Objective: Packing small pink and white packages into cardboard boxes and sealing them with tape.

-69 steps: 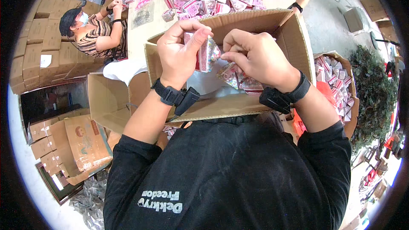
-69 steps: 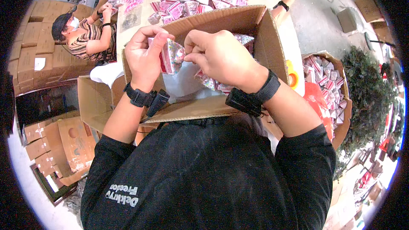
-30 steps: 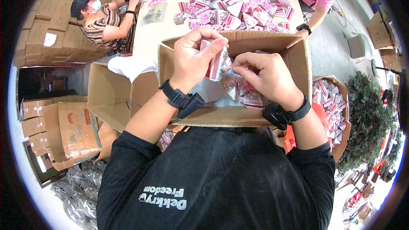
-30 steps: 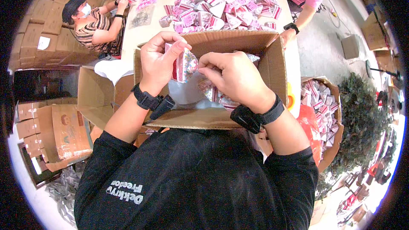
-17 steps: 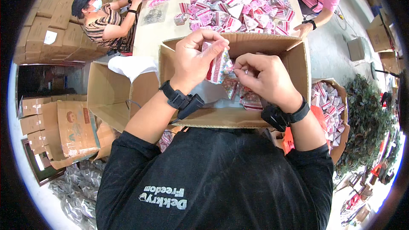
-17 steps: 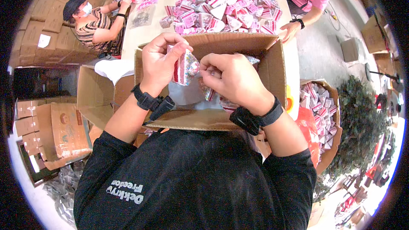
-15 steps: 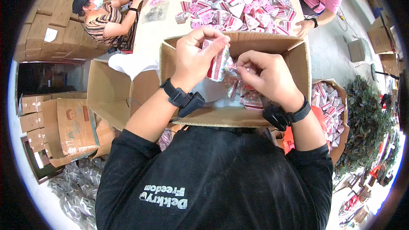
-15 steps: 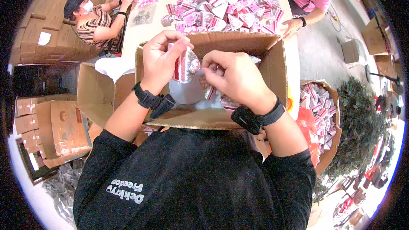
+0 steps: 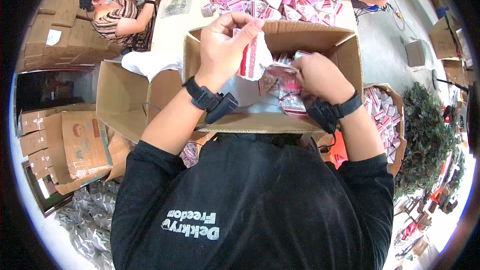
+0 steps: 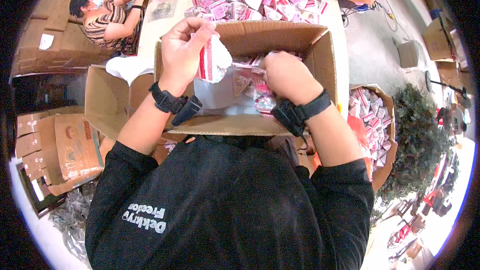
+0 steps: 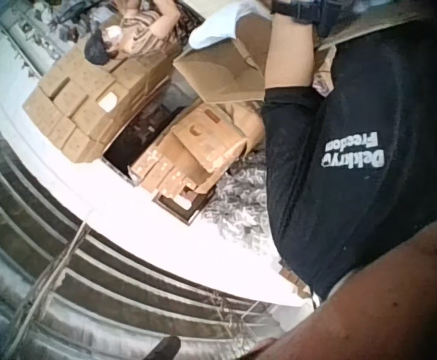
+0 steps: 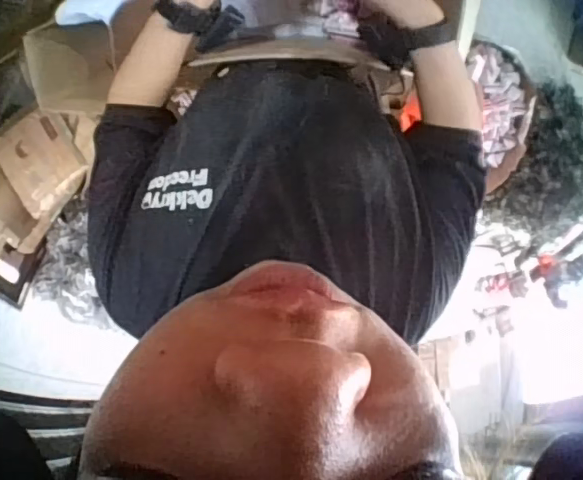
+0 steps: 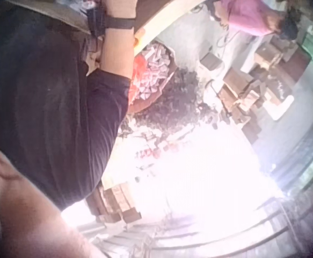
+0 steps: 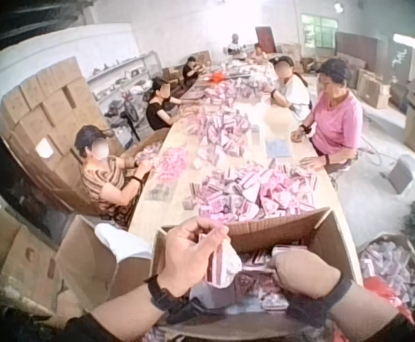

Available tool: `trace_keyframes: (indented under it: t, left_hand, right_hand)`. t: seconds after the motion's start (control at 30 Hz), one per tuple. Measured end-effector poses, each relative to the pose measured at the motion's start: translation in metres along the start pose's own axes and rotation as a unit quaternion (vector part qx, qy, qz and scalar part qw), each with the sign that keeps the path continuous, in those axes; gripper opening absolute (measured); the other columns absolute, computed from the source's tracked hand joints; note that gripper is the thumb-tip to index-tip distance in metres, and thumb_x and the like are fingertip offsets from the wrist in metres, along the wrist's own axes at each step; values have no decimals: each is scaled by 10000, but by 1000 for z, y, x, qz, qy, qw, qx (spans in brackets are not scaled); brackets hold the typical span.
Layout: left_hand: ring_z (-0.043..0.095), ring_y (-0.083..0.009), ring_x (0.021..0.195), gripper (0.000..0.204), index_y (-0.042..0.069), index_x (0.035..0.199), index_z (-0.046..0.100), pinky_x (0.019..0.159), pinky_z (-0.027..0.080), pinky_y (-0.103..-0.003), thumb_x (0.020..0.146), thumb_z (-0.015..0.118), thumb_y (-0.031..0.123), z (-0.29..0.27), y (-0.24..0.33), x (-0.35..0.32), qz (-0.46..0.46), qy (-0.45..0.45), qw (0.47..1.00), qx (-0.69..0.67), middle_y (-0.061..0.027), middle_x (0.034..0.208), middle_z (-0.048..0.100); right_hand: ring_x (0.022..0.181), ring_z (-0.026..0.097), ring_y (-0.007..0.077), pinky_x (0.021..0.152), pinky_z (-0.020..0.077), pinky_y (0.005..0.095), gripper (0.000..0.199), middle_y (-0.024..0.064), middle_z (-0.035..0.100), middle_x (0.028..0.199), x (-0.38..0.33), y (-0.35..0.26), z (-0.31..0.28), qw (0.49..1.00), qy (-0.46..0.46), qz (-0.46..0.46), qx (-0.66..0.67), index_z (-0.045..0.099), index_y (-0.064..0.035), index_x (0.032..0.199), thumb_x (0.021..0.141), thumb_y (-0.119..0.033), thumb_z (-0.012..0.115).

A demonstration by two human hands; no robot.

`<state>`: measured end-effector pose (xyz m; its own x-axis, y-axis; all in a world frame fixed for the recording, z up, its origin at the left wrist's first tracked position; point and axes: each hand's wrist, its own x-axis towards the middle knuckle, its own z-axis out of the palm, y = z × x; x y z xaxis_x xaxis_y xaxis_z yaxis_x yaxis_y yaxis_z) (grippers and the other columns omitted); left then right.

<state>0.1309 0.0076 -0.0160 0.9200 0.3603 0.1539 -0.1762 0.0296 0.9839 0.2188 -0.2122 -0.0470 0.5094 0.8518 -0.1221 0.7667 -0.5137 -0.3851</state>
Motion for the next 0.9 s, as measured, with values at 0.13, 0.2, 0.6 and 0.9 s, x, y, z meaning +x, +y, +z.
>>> trace_keyframes:
  t: [0.13, 0.2, 0.6, 0.9]
  left_hand:
    - [654, -78, 788, 132, 9, 1008, 688, 697, 530, -217, 947, 723, 121, -11, -3, 4, 15, 21, 1000, 10, -50, 898, 715]
    - [659, -87, 807, 145, 8, 1005, 690, 722, 536, -226, 974, 691, 150, -15, -2, 7, 17, 43, 998, 43, -45, 922, 712]
    - [650, -135, 736, 315, 10, 938, 682, 682, 530, -271, 1055, 550, 271, -44, -7, 18, 50, 144, 987, -60, -72, 858, 701]
    - [621, -62, 804, 223, 48, 989, 697, 727, 492, -223, 1027, 570, 229, -15, -8, -1, -142, -186, 962, 138, -1, 897, 713]
  right_hand:
    - [815, 672, 416, 789, 535, 487, 187, 246, 683, 836, 3, -9, -25, 997, 19, 19, 66, 751, -22, 918, 874, -156, 629]
    - [818, 671, 418, 785, 533, 482, 192, 240, 685, 841, -3, -21, -47, 996, 33, 16, 82, 750, -24, 927, 889, -165, 625]
    - [810, 698, 380, 744, 552, 410, 223, 235, 693, 872, 20, -80, -52, 954, 69, -124, 265, 717, 13, 1009, 909, -180, 671]
    - [846, 746, 273, 753, 582, 353, 317, 182, 748, 946, -42, -40, -77, 961, 154, 49, 223, 701, 14, 1127, 897, -201, 742]
